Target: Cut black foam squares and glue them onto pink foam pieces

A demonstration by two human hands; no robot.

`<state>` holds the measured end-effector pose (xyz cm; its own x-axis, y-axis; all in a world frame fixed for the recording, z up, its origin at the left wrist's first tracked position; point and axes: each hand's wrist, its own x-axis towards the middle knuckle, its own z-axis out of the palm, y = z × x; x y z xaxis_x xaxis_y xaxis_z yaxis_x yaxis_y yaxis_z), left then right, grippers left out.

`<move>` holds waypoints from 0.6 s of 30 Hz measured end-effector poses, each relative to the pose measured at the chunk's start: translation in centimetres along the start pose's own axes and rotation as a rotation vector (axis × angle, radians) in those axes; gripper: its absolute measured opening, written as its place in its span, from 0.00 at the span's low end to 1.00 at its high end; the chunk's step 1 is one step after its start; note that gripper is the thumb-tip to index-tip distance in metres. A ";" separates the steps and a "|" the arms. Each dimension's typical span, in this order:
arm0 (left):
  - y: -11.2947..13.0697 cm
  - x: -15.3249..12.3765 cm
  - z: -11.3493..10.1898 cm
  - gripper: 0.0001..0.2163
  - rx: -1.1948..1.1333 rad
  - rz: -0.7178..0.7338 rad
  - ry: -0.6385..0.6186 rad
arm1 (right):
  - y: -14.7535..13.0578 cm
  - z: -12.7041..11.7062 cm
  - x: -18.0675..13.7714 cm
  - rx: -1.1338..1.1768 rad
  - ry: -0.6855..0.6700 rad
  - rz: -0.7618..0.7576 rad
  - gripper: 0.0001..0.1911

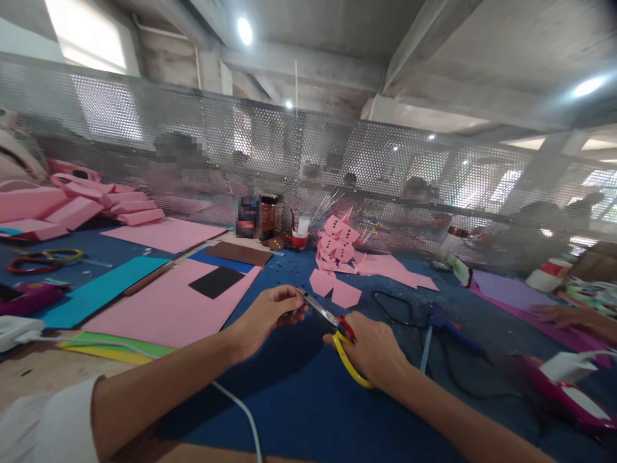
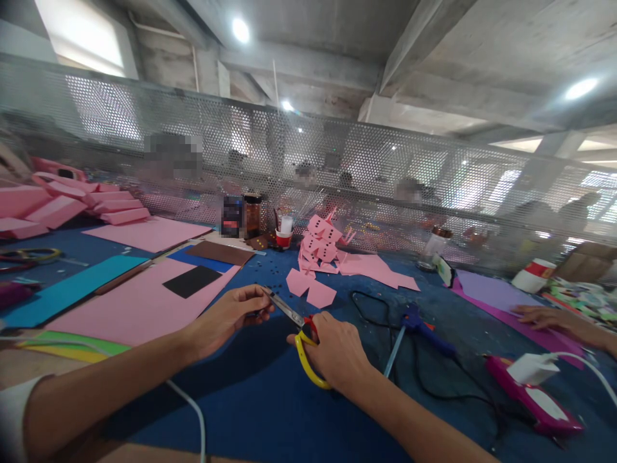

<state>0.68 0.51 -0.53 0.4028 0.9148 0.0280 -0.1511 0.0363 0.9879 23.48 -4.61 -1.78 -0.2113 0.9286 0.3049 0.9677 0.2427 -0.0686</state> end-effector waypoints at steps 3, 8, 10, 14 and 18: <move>0.1 -0.1 0.0 0.07 0.016 -0.006 0.005 | 0.1 0.1 0.0 0.006 -0.003 -0.005 0.23; 0.1 0.0 -0.1 0.09 0.047 -0.025 0.009 | 0.1 0.1 0.1 0.015 -0.016 0.016 0.24; 0.1 0.1 -0.2 0.10 0.057 -0.032 0.007 | 0.2 0.1 0.2 0.021 -0.018 0.016 0.24; 0.0 0.1 -0.3 0.09 0.062 -0.040 0.010 | 0.3 0.1 0.3 0.018 -0.037 0.017 0.23; -0.1 0.2 -0.3 0.09 0.045 -0.024 0.008 | 0.3 0.2 0.3 0.025 -0.013 0.018 0.23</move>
<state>0.51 0.85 -0.71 0.3986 0.9171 0.0034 -0.1011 0.0402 0.9941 23.64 -4.21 -1.85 -0.1957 0.9365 0.2911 0.9677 0.2326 -0.0976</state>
